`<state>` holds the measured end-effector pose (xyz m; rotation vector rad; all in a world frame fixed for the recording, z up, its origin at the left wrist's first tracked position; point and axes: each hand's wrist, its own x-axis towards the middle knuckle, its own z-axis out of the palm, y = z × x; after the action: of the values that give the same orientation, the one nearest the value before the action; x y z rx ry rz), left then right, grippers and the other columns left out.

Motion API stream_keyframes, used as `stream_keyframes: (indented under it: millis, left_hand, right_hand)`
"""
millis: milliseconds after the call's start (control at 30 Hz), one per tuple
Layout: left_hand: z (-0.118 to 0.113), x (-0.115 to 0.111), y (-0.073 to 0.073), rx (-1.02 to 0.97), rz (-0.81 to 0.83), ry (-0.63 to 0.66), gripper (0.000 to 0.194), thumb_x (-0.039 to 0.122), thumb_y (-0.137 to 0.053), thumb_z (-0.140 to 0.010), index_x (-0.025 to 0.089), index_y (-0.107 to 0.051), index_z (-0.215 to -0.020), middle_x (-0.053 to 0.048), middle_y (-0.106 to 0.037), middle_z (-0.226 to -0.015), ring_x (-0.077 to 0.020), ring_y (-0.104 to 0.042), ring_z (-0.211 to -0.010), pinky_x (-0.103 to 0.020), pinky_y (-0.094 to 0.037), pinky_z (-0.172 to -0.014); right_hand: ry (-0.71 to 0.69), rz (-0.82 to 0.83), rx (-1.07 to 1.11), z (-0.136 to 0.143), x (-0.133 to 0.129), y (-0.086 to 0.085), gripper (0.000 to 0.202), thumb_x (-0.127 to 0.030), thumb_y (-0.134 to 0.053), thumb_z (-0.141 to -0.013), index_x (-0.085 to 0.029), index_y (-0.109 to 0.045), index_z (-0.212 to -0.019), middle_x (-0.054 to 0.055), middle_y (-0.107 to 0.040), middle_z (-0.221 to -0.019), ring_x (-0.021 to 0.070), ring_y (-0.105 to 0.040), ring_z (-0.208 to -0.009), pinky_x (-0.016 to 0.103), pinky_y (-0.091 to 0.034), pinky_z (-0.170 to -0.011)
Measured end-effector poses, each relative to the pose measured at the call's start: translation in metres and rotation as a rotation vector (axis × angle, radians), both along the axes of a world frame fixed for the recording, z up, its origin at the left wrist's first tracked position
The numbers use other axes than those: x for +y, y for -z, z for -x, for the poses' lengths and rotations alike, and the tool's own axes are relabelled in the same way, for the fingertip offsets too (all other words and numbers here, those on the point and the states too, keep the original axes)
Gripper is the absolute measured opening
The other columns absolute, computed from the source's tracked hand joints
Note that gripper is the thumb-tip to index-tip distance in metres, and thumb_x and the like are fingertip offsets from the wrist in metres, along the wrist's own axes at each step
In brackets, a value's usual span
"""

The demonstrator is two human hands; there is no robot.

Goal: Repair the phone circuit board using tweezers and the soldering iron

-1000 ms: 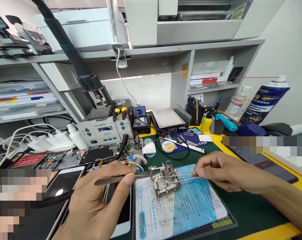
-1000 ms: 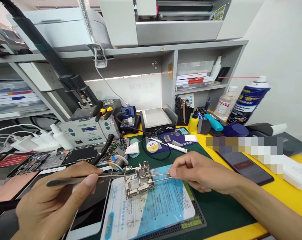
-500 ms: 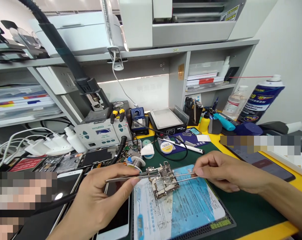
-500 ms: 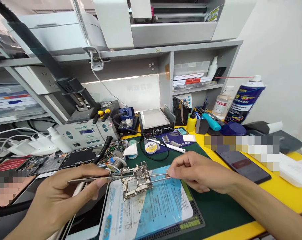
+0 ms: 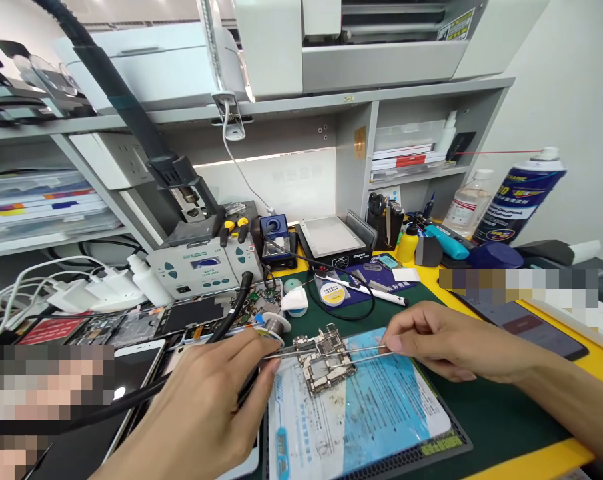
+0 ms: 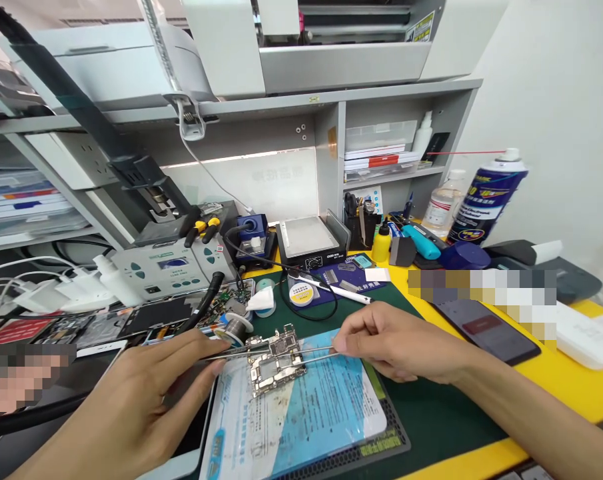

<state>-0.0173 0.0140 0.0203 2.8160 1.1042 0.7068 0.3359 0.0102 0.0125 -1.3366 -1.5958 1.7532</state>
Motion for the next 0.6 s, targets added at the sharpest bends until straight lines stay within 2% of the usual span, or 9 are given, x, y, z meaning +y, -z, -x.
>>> stream_keyframes:
  millis: [167,333,467,600]
  left_hand:
    - [-0.001,-0.003,-0.002,0.074,0.117,-0.002,0.026,0.027,-0.036,-0.112,0.025,-0.062,-0.115,-0.002,-0.066,-0.097,-0.0209,-0.065,-0.08,-0.035,-0.048,-0.069]
    - [-0.001,0.0,-0.004,0.009,0.221,0.011,0.029,0.029,-0.036,-0.113,0.025,-0.064,-0.111,-0.002,-0.064,-0.095,-0.0201,-0.062,-0.082,-0.033,-0.045,-0.071]
    - [0.0,0.003,-0.001,-0.031,0.258,0.014,0.028,0.028,-0.037,-0.113,0.026,-0.064,-0.109,0.0,-0.062,-0.093,-0.0182,-0.06,-0.079,-0.032,-0.041,-0.069]
    - [0.0,0.004,0.0,-0.066,0.292,0.025,0.027,0.03,-0.037,-0.113,0.026,-0.063,-0.107,0.0,-0.06,-0.091,-0.017,-0.058,-0.08,-0.032,-0.039,-0.071]
  right_hand:
    - [-0.037,-0.015,-0.056,-0.004,0.001,-0.006,0.05,-0.066,-0.076,-0.091,-0.015,-0.073,-0.095,-0.012,-0.036,-0.043,0.0044,-0.027,-0.035,0.02,-0.017,-0.036]
    - [-0.088,-0.02,-0.139,-0.005,0.011,-0.018,0.054,-0.069,-0.076,-0.088,-0.015,-0.075,-0.092,-0.012,-0.035,-0.044,0.0044,-0.027,-0.035,0.021,-0.018,-0.036]
    - [-0.153,0.003,-0.185,-0.004,0.017,-0.028,0.047,-0.063,-0.08,-0.087,-0.017,-0.072,-0.087,-0.012,-0.036,-0.044,0.0047,-0.031,-0.034,0.019,-0.022,-0.036]
    - [-0.157,0.002,-0.195,-0.003,0.017,-0.027,0.052,-0.069,-0.076,-0.088,-0.017,-0.071,-0.089,-0.012,-0.036,-0.044,0.0043,-0.031,-0.034,0.019,-0.024,-0.036]
